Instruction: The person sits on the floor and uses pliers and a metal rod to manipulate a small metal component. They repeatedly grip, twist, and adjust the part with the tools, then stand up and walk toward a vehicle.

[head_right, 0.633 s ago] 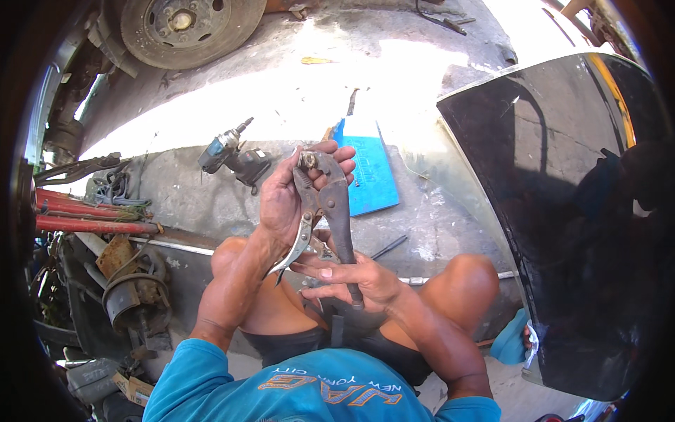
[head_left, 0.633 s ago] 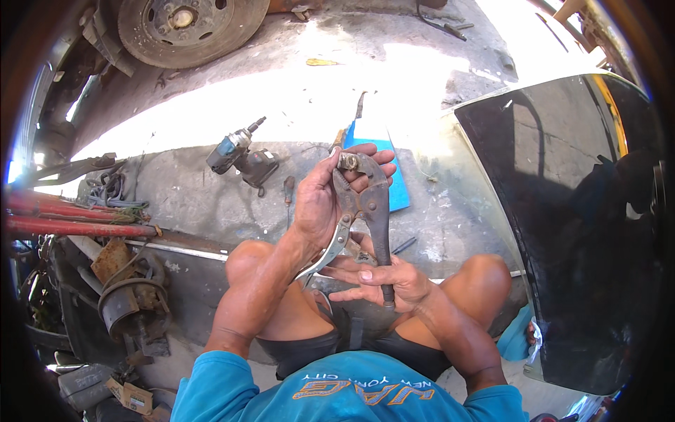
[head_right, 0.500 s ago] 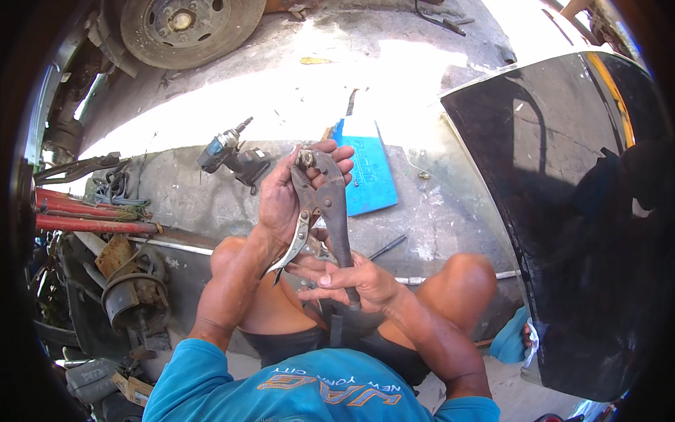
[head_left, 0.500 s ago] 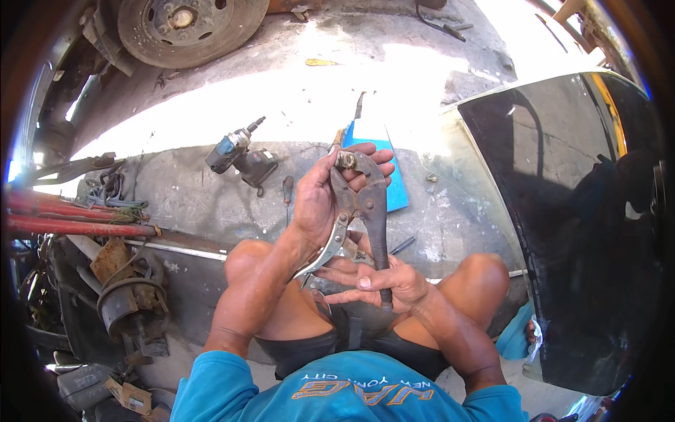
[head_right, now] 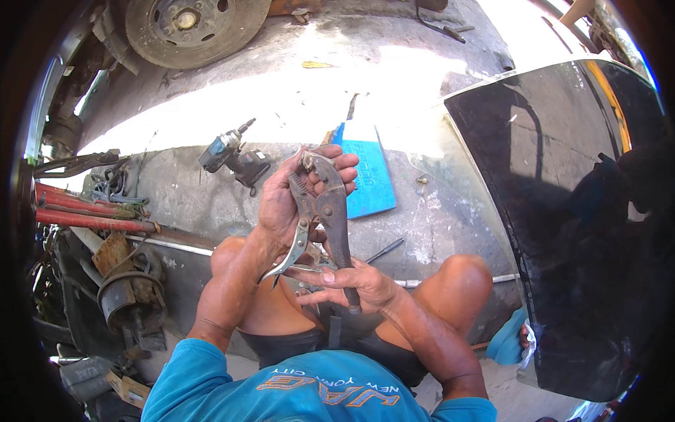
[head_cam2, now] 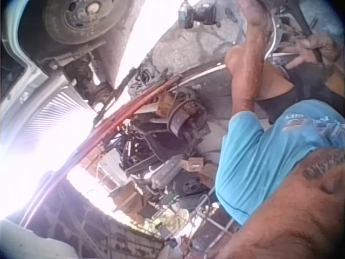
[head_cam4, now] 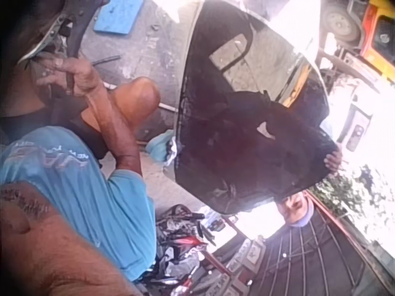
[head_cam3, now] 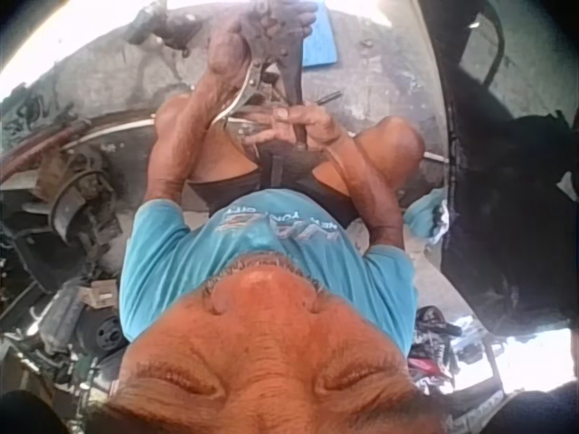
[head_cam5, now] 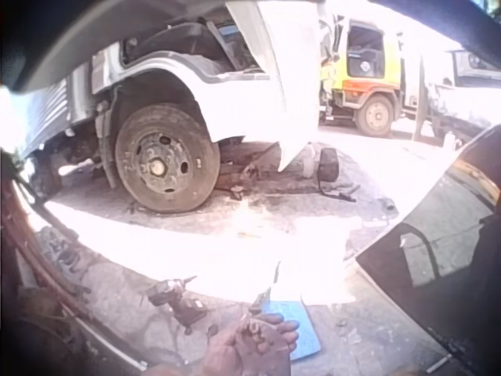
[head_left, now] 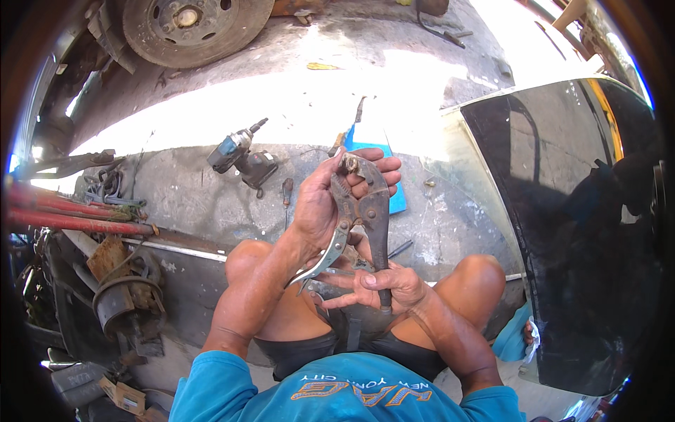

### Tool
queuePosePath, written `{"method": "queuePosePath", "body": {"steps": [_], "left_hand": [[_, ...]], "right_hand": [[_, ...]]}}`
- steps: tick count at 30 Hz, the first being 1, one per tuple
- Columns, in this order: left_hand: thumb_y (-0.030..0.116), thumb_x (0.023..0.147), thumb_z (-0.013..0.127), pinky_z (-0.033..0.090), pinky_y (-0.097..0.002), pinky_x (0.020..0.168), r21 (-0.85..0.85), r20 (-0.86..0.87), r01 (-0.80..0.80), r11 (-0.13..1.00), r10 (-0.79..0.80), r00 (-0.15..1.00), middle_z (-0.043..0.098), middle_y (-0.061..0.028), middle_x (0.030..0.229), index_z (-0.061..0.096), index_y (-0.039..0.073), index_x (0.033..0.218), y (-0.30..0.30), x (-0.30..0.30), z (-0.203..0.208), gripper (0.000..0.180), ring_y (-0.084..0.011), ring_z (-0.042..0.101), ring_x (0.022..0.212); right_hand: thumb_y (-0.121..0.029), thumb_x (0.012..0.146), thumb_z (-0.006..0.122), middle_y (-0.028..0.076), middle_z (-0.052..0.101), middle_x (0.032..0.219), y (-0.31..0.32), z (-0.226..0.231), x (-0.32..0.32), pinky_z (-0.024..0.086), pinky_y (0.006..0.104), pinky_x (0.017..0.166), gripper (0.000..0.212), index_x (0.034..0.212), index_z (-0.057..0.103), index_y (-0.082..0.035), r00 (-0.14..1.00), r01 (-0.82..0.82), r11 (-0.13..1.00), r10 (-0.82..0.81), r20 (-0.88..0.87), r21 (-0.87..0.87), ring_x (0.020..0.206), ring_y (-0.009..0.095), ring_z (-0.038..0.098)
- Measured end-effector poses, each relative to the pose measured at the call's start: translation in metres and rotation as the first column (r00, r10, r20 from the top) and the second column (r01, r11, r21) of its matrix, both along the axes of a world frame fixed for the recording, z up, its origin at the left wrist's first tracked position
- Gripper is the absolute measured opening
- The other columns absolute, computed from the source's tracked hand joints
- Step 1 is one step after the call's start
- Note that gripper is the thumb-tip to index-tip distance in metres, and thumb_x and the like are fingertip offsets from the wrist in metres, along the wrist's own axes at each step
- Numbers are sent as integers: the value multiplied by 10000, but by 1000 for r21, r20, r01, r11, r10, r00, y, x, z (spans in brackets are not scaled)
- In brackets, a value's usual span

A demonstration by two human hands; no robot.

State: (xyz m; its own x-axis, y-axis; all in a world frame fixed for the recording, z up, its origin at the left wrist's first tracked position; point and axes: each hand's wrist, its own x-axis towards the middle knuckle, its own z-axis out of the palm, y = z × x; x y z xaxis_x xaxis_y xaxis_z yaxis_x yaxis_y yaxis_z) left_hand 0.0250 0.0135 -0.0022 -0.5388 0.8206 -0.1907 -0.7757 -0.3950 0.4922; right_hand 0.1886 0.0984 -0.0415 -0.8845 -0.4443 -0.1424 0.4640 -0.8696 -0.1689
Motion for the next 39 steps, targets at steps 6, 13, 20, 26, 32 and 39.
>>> {"method": "queuePosePath", "body": {"steps": [6,13,20,26,32,39], "left_hand": [[399,1100,339,551,-444,1024,-6,-37,46,999,-47,998,595,-302,1298,486,-67,1337,-3,-6,0,544,-350,632,1212],[372,1102,385,510,-431,1095,100,-112,-79,992,90,990,557,-317,1332,446,-80,1362,-5,-16,0,525,-352,592,1271],[387,1053,537,532,-400,1071,65,-136,-137,988,145,980,627,-227,1245,550,-27,1271,-8,-19,-2,468,-291,629,1224],[400,1026,583,523,-404,1080,47,-172,-163,985,169,971,631,-231,1264,553,-31,1287,-7,-18,0,504,-287,628,1225],[336,984,668,565,-371,1020,19,-116,-175,984,176,977,698,-154,1132,647,21,1152,-7,-19,-2,357,-243,680,1124],[325,950,714,572,-383,992,-29,-137,-189,982,183,973,715,-135,1135,661,22,1142,-5,-18,-7,362,-234,694,1094]], "right_hand": [[-58,829,645,231,185,1638,1,10,-4,221,687,1175,1034,1631,3,-177,997,-6,999,9,-81,48,1526,450,178],[-85,763,674,267,319,1558,11,31,-4,216,633,1204,1015,1599,102,-8,989,22,990,-1,-146,141,1511,438,244],[-74,712,663,277,396,1458,8,39,-2,178,634,1220,983,1549,167,68,970,176,969,-141,-198,171,1446,436,350],[-69,670,676,168,483,1333,8,32,-2,260,591,1197,942,1517,275,26,942,336,833,-291,-168,440,1306,344,486],[-28,786,632,153,431,1371,23,23,-1,301,446,1178,803,1513,295,34,903,427,264,-170,-394,865,1329,281,448],[1,777,602,260,388,1373,19,27,-5,308,476,1161,801,1505,273,72,914,382,-424,43,-402,821,1331,400,410]]}}
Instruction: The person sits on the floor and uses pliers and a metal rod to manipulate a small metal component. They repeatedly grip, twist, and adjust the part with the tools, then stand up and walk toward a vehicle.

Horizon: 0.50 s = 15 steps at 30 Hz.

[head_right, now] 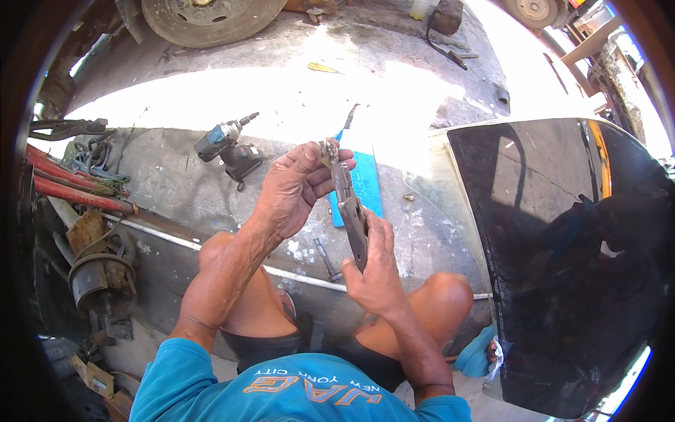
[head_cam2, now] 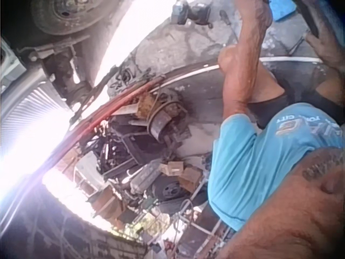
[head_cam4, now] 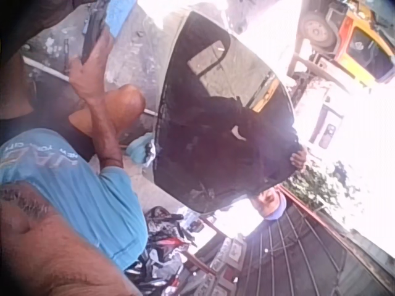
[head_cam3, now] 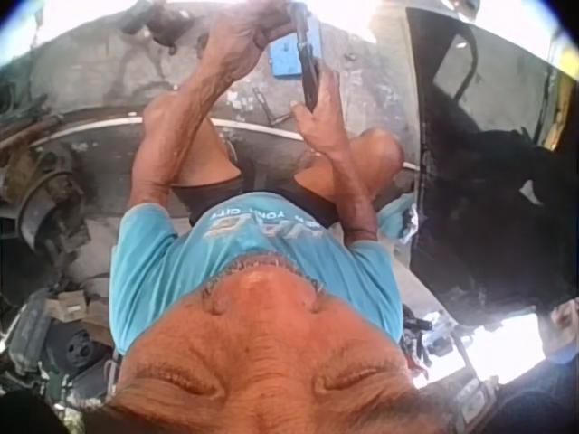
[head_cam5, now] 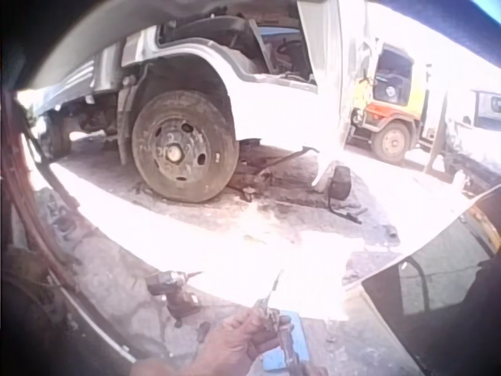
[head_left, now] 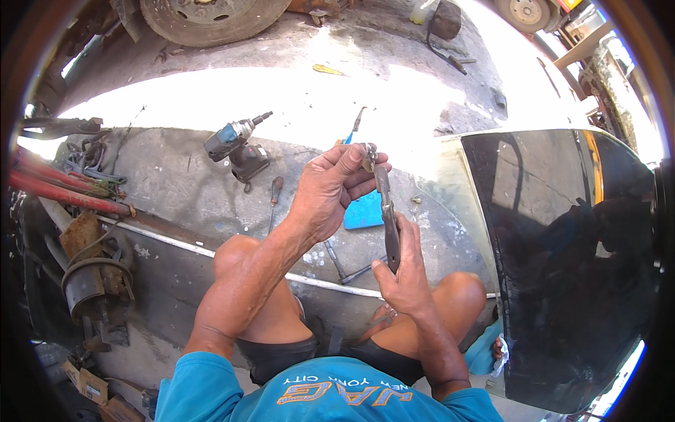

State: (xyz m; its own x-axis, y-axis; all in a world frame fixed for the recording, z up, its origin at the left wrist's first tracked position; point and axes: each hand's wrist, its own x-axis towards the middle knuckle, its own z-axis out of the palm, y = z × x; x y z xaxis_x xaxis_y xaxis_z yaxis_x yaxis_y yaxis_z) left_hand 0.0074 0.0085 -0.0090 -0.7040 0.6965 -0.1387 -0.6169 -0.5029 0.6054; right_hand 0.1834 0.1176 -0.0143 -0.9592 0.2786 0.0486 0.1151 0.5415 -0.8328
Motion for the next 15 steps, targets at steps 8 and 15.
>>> {"method": "queuePosePath", "body": {"steps": [8,15], "left_hand": [[311,940,726,571,-394,985,0,-38,43,999,-43,998,699,-142,1197,643,-16,1228,0,1,-1,443,-221,677,1124],[306,953,710,577,-387,974,42,-65,76,996,-73,995,695,-136,1212,632,-34,1252,1,6,1,460,-204,673,1117]], "right_hand": [[45,732,609,298,378,1355,-1,4,-4,327,546,1131,820,1488,295,71,993,120,944,-119,-25,307,1287,471,399],[-10,691,678,259,403,1319,1,1,-3,220,619,1177,890,1494,298,47,983,181,894,-182,-37,410,1319,437,388]]}}
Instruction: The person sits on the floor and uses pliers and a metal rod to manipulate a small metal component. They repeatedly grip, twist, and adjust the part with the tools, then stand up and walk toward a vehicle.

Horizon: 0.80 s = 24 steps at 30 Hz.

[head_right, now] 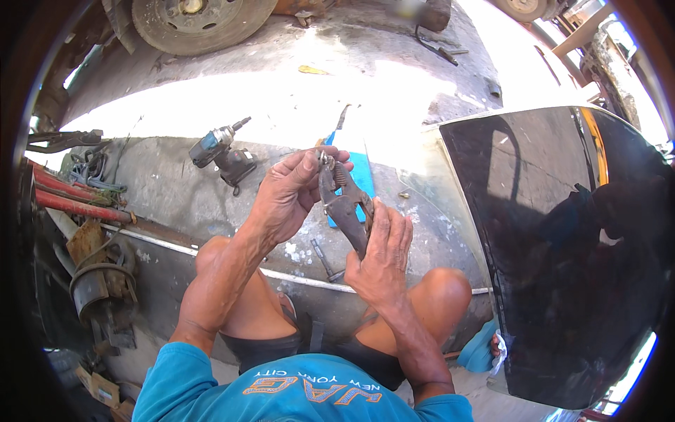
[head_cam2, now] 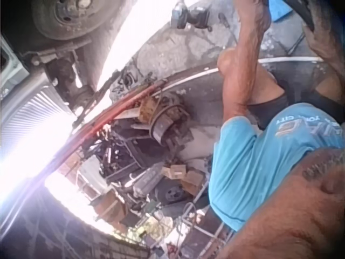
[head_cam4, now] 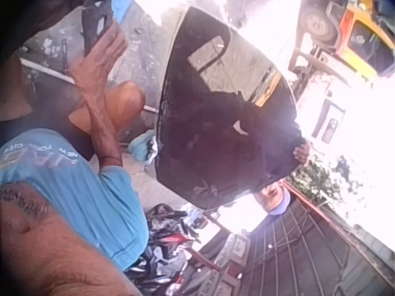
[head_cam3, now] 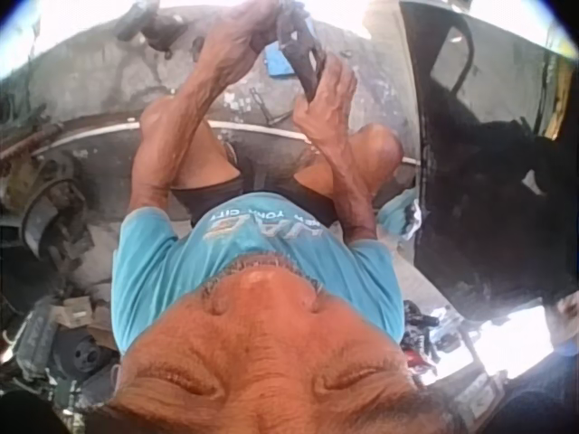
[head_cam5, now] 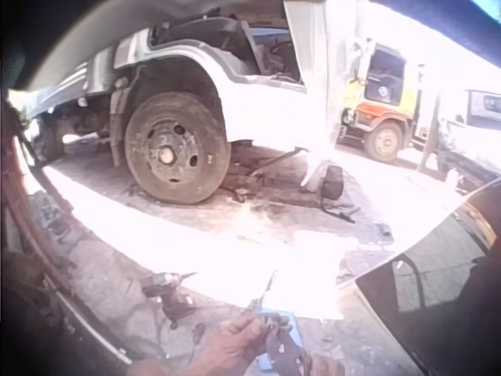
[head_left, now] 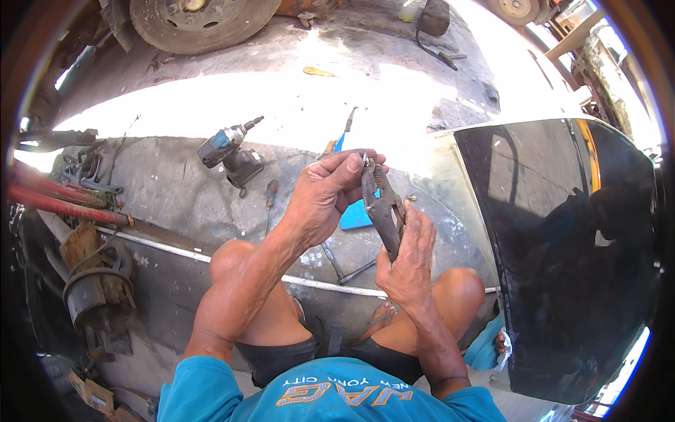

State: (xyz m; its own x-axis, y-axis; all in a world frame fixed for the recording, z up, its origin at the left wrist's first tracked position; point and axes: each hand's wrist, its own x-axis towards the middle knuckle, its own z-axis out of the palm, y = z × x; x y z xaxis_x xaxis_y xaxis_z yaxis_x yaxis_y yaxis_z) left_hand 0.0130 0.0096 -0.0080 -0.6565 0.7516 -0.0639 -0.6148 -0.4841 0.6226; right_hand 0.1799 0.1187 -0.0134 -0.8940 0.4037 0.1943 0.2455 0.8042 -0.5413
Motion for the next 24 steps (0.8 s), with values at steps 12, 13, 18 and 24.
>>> {"method": "queuePosePath", "body": {"steps": [12,13,18,24], "left_hand": [[363,993,623,551,-423,1032,-35,-138,-16,999,11,990,643,-180,1311,596,-14,1319,0,7,-1,499,-283,614,1250],[366,995,620,549,-422,1034,-33,-151,-18,999,13,988,638,-180,1315,595,-16,1320,1,8,-2,503,-284,610,1255],[343,978,661,559,-386,1016,-1,-149,-40,999,40,988,642,-195,1304,584,-67,1319,1,10,-4,539,-264,627,1228],[338,988,646,555,-393,1023,6,-195,-63,998,63,979,640,-198,1305,577,-70,1328,1,12,-2,535,-280,620,1242]], "right_hand": [[-19,658,742,195,437,1268,6,-2,2,254,593,1117,908,1475,345,-1,997,60,967,-48,-55,246,1241,358,430],[-18,658,745,193,442,1263,7,-2,2,259,582,1104,904,1472,351,-2,997,58,968,-44,-61,243,1230,354,433],[-7,662,731,188,452,1249,9,0,3,270,556,1070,878,1463,370,-5,997,58,967,-43,-69,249,1205,354,436],[32,663,668,191,458,1240,11,-1,3,276,571,1066,845,1457,379,-1,996,57,968,-37,-84,246,1196,371,434]]}}
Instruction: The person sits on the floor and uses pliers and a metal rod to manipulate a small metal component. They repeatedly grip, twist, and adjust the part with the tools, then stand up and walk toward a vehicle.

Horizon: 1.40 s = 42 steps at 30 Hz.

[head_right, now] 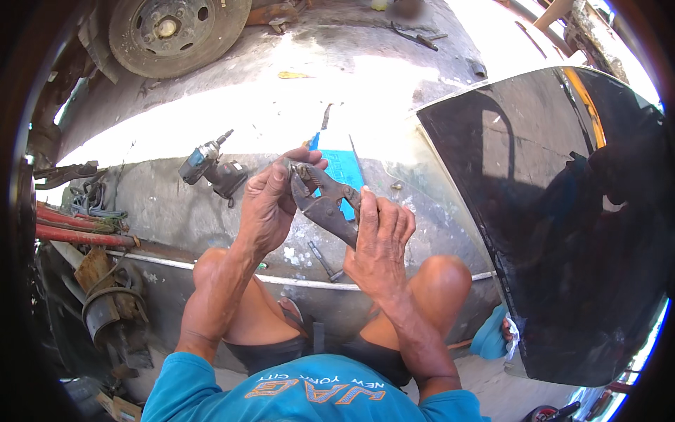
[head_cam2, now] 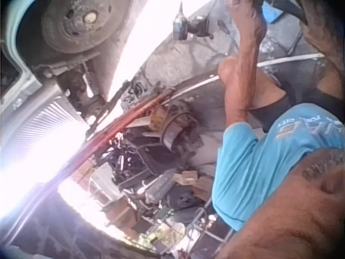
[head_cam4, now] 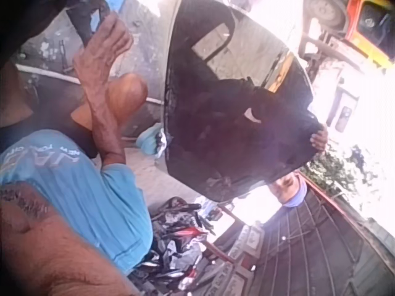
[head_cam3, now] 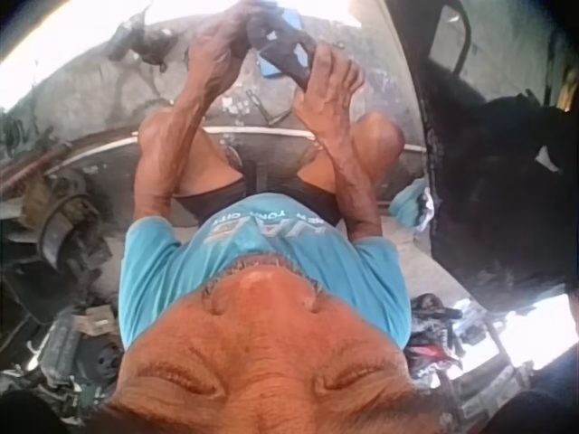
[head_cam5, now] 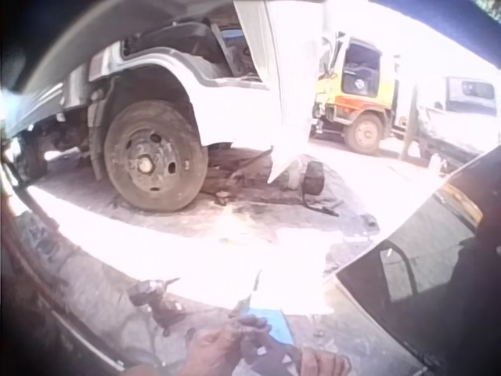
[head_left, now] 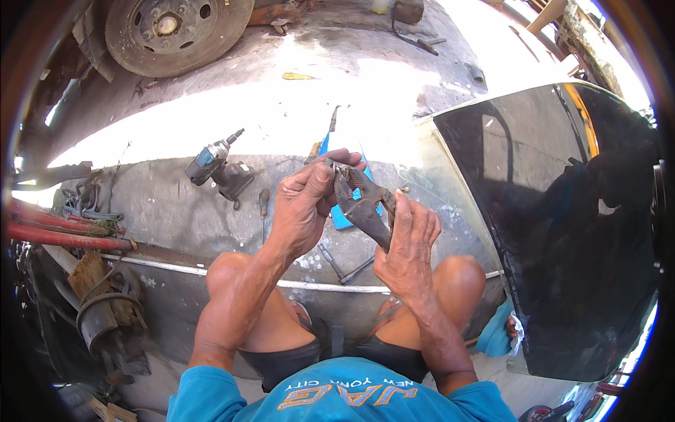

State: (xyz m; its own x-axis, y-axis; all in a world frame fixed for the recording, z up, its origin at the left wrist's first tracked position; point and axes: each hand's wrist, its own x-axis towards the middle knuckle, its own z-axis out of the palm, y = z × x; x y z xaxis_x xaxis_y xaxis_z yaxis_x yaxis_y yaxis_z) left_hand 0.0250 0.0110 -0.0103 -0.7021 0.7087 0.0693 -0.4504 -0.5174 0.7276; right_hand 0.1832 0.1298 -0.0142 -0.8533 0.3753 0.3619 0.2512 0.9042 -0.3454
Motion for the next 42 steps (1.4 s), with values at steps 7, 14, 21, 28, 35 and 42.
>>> {"method": "queuePosePath", "body": {"steps": [7,14,21,28,35,42], "left_hand": [[314,998,634,572,-399,1010,-8,-22,-11,1000,11,1000,641,-194,1302,571,-77,1327,2,4,0,515,-291,620,1246],[284,1005,628,573,-398,1012,-18,-30,-34,999,33,999,643,-192,1299,576,-81,1317,4,7,-5,483,-293,626,1236],[279,1006,632,558,-398,1033,-70,-50,-58,996,54,997,645,-189,1301,560,-92,1340,4,10,-3,504,-280,638,1216],[374,961,692,482,-439,1111,-90,-44,-10,996,6,999,502,-216,1467,441,-77,1433,9,9,-5,699,-299,569,1304],[386,788,868,482,-401,1057,-432,-126,105,896,-175,976,515,-216,1350,353,-74,1471,19,34,-23,971,-277,576,1227],[316,768,868,553,-353,745,-648,-278,-139,749,-62,959,629,-119,934,536,-61,1136,31,45,-16,622,-181,630,823]], "right_hand": [[66,657,644,188,475,1219,3,0,4,298,553,1051,831,1443,388,-13,1000,-2,999,3,23,-34,1182,375,462],[72,663,637,202,499,1149,8,3,6,345,525,1015,790,1414,405,-8,999,-41,994,44,31,-99,1131,392,500],[45,705,644,170,528,1003,10,0,5,394,489,917,716,1386,425,12,996,-91,967,90,-18,-239,969,363,555],[20,765,624,221,598,1109,7,-22,3,463,472,923,610,1358,477,31,999,-50,853,37,-35,-520,1034,388,615],[27,777,589,243,645,1077,-3,-13,-2,523,460,884,561,1333,513,12,996,-9,693,71,55,-721,1011,418,667],[-47,825,642,148,679,1006,-10,-19,-9,512,377,831,417,1231,583,29,992,12,637,89,88,-770,936,238,669]]}}
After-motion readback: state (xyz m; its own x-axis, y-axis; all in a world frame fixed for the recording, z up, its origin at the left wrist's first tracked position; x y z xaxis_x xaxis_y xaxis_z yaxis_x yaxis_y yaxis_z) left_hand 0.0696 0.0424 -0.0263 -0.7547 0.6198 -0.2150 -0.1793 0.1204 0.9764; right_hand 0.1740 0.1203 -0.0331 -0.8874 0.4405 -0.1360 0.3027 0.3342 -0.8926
